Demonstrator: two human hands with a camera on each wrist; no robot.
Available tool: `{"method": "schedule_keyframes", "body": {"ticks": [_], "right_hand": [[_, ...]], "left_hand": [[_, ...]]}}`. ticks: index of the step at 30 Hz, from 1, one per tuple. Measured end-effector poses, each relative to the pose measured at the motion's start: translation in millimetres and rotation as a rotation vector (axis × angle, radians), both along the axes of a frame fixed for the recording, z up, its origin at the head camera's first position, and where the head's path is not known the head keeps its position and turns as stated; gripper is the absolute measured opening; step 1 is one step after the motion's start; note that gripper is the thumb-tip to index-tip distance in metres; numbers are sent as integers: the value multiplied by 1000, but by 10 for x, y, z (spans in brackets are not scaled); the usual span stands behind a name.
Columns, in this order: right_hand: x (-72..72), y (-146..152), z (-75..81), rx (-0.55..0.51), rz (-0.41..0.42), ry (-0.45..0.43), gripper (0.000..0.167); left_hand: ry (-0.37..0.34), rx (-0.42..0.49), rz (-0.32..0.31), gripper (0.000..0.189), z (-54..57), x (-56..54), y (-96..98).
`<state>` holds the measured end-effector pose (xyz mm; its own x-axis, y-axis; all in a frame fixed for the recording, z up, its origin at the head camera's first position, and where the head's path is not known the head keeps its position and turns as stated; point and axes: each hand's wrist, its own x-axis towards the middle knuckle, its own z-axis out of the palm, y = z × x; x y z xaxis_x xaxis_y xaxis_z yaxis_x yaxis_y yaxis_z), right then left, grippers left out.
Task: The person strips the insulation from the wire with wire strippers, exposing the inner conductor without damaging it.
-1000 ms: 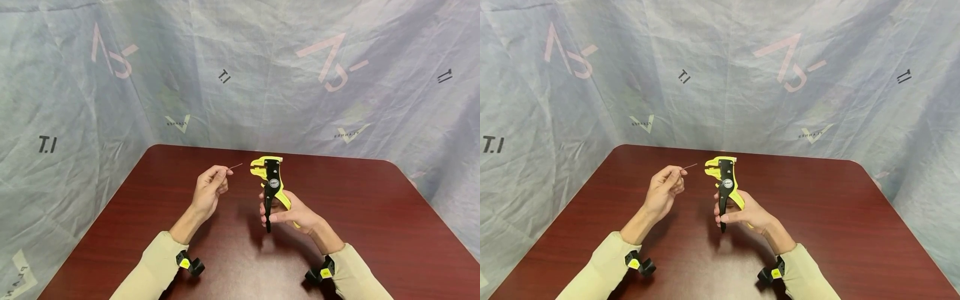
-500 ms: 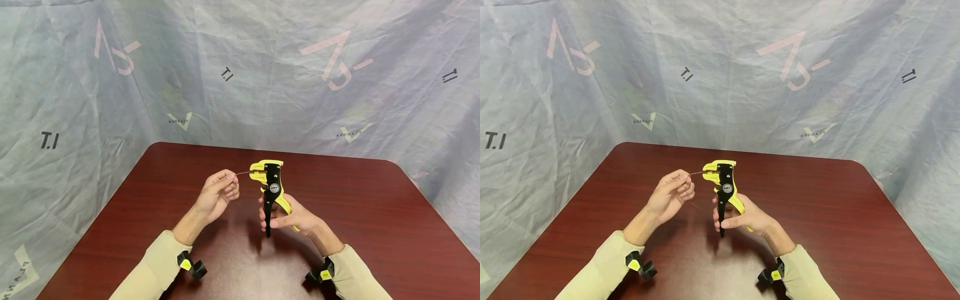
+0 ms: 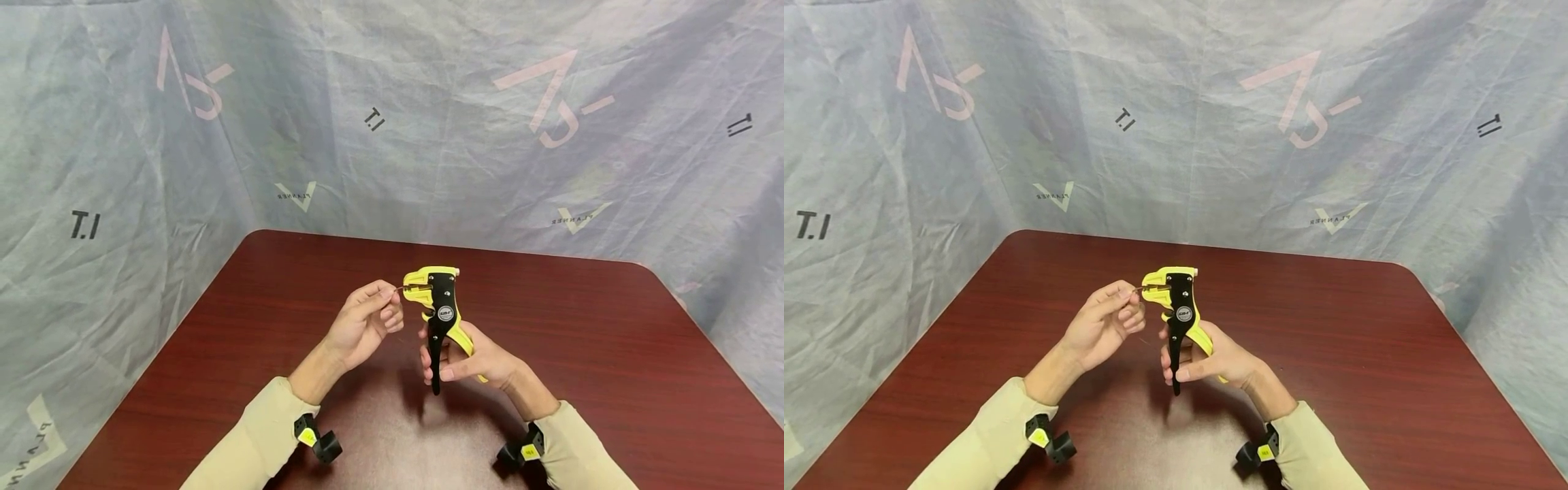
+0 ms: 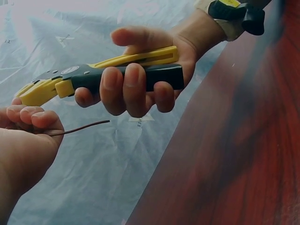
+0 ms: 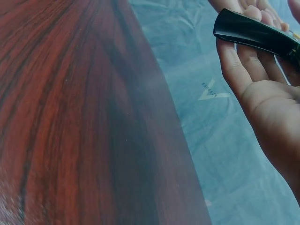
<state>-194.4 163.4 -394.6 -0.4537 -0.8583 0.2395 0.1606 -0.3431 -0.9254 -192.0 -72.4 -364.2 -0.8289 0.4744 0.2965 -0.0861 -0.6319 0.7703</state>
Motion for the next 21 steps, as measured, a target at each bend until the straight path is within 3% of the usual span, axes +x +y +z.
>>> {"method": "schedule_keyframes", "body": {"ticks": [12,21], "right_hand": [[7,-25,-16,-24,34,19,45],[22,-35,-14,4,-11,52,43]], "left_hand": [[3,-6,-16,38,-22,-1,35],[-29,-9,-14,40,-10,16,40]]}}
